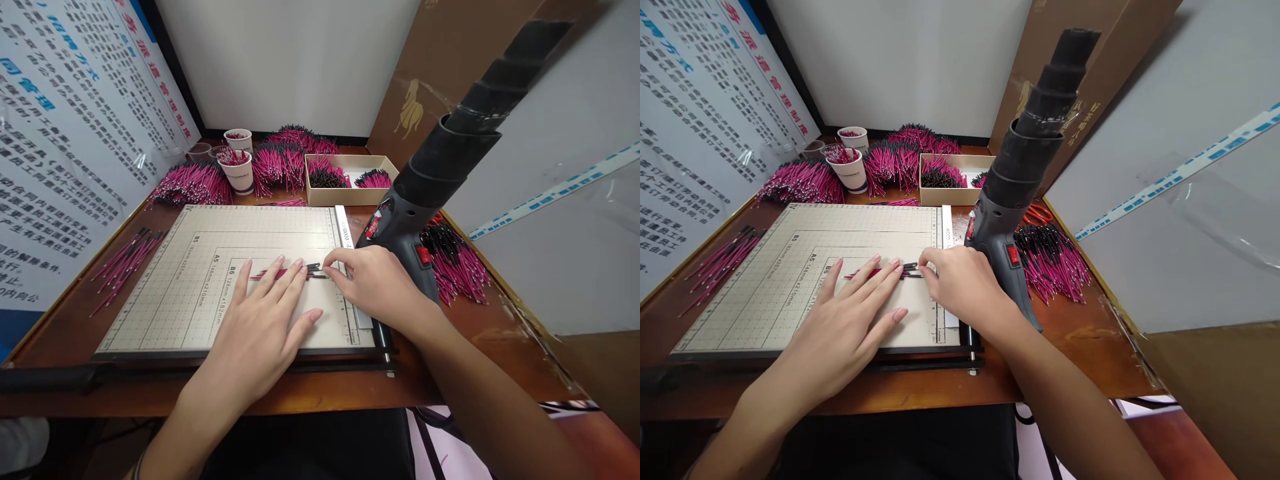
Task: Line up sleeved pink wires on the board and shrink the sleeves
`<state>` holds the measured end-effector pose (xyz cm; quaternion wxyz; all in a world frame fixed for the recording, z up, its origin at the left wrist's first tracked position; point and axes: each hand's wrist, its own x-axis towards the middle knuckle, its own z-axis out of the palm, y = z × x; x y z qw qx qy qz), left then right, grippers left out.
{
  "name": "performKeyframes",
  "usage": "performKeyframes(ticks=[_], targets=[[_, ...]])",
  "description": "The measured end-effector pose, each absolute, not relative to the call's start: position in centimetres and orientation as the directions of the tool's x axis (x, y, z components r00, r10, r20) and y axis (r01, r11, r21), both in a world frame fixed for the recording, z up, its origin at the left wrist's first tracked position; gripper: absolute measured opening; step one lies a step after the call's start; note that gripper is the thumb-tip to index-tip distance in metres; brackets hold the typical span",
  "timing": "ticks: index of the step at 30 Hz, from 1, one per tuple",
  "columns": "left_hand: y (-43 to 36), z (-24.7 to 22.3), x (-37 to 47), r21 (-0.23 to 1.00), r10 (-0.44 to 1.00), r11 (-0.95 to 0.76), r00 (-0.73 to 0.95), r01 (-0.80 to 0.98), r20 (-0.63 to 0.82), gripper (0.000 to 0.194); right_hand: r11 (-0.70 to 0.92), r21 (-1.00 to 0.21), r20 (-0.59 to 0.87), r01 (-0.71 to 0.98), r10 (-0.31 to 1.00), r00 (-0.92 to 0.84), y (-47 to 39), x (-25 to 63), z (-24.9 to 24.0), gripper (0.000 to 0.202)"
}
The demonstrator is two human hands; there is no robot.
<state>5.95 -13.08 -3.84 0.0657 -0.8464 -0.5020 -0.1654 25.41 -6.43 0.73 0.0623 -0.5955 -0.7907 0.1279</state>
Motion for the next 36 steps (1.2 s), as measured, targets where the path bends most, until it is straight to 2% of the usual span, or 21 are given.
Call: performKeyframes(ticks=[8,14,18,28,36], targets=[[-12.7,-3.8,9.2,0.069,0.783,-0.551,0.486,0.832,0.390,0.065,0.160,-0.328,-0.003,0.931,0.985,-0.171,-6.6,25.8,1.5,0.024],[-12.8,-3.7,11.0,0.029,0.747,-0.576,0.512,0.817,0.425,0.065,0.139,-0.335,-0.047,0.932,0.985,-0.164,-6.8,26.4,1.8,0.025],[-12.9,-3.4,10.0,0.008,0.764,-0.526,0.468,0.851,0.445,0.063,0.124,-0.317,-0.083,0.940,0.984,-0.157,-6.8,26.6,1.9,0.030],[-13.0,-3.7,11.4,0.009,0.738,-0.593,0.538,0.805,0.407,0.062,0.119,-0.287,-0.091,0.950,0.984,-0.150,-6.5,26.7,2.1,0.033],[-12.8,-3.5,9.0,0.034,0.799,-0.548,0.511,0.836,0.316,0.064,0.170,-0.296,-0.050,0.940,0.980,-0.192,-6.5,26.8,1.8,0.032]])
